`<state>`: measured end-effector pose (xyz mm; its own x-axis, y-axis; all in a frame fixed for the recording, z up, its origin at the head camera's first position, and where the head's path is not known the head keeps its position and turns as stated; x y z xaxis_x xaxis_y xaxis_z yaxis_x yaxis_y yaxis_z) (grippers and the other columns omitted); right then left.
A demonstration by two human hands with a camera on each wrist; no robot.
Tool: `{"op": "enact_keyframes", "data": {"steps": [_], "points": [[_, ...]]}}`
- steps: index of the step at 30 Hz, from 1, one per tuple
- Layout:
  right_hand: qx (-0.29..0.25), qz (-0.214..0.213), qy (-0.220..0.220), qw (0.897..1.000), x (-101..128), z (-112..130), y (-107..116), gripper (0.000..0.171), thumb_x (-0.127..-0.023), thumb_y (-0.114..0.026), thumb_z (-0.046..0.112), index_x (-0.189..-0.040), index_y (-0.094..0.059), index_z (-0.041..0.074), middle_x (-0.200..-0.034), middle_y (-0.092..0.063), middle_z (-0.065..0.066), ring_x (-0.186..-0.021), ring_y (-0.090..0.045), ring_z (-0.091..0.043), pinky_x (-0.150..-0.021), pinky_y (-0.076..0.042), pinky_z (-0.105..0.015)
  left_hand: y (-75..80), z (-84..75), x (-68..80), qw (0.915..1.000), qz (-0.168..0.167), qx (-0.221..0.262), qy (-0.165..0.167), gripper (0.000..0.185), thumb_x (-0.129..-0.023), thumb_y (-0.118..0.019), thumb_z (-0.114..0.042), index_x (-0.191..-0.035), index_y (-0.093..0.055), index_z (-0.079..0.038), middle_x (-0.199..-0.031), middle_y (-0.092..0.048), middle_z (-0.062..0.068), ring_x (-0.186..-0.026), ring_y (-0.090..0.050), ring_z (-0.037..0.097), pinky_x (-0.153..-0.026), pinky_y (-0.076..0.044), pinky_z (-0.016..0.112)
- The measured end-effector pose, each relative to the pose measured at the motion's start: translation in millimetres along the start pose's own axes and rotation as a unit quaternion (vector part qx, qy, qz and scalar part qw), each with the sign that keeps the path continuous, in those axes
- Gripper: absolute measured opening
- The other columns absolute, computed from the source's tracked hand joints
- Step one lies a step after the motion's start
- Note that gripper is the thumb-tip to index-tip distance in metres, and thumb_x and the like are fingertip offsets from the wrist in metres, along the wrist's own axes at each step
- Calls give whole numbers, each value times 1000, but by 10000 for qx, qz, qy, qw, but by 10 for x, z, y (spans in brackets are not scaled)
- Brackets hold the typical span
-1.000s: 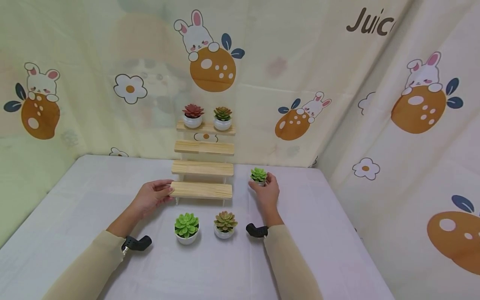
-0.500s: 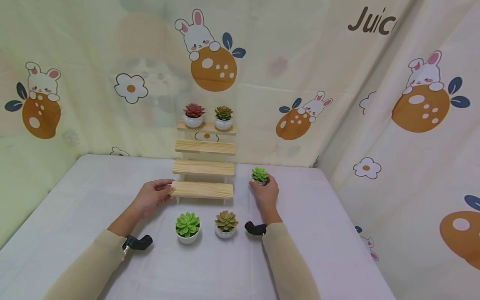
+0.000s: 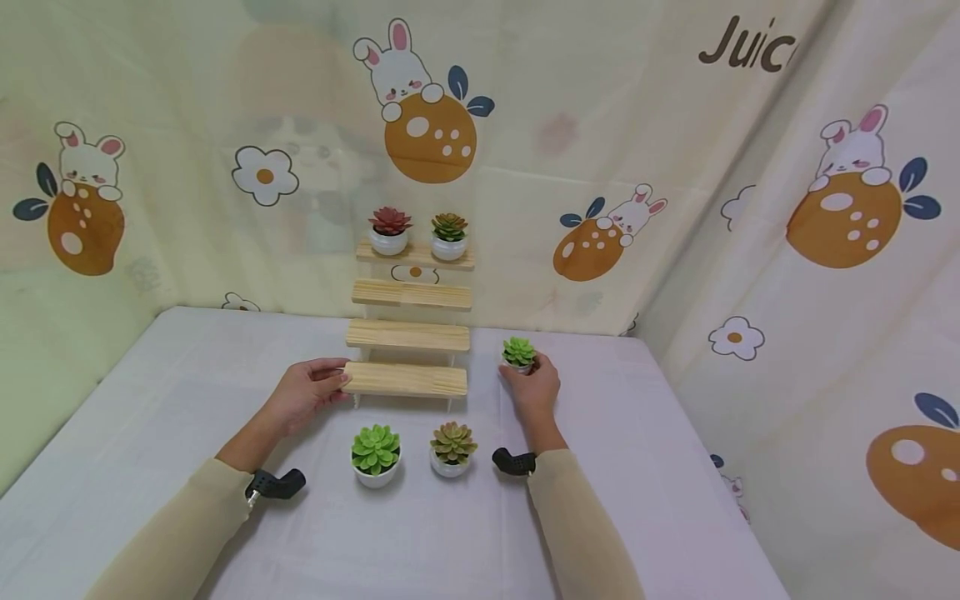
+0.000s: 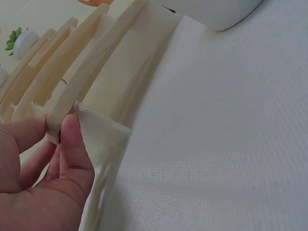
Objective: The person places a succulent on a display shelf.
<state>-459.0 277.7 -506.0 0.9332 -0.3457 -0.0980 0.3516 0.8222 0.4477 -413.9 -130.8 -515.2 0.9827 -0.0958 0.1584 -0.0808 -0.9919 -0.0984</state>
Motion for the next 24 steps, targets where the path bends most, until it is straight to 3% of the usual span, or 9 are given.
{"op": "enact_keyframes", "data": {"steps": [16, 24], "points": [[108, 115, 28, 9999, 113, 53, 75, 65, -85, -84, 22, -139, -57, -1, -131, -65, -21, -118, -61, -30, -100, -54, -43, -10, -27, 22, 9999, -20, -125, 52, 46, -100, -63, -1, -143, -51, 10, -105, -68, 8, -83, -68, 11, -78, -64, 24], [243, 103, 106, 9996, 134, 86, 119, 63, -85, -84, 29, -138, -60, 4, -119, -69, -14, -104, -61, -22, -86, -51, -32, -11, -31, 20, 9998, -49, -170, 31, 45, -100, -63, -1, -143, -52, 9, -106, -68, 9, -83, -68, 11, -77, -64, 23]]}}
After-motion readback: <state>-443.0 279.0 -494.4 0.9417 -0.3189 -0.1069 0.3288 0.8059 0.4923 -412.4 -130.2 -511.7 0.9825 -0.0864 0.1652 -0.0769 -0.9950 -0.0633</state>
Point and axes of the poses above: each hand's wrist, its own x-axis away from the middle knuckle, its own y-axis out of the back of the hand, z = x × y, the point moved 10 cm from there along -x, towards the middle knuckle
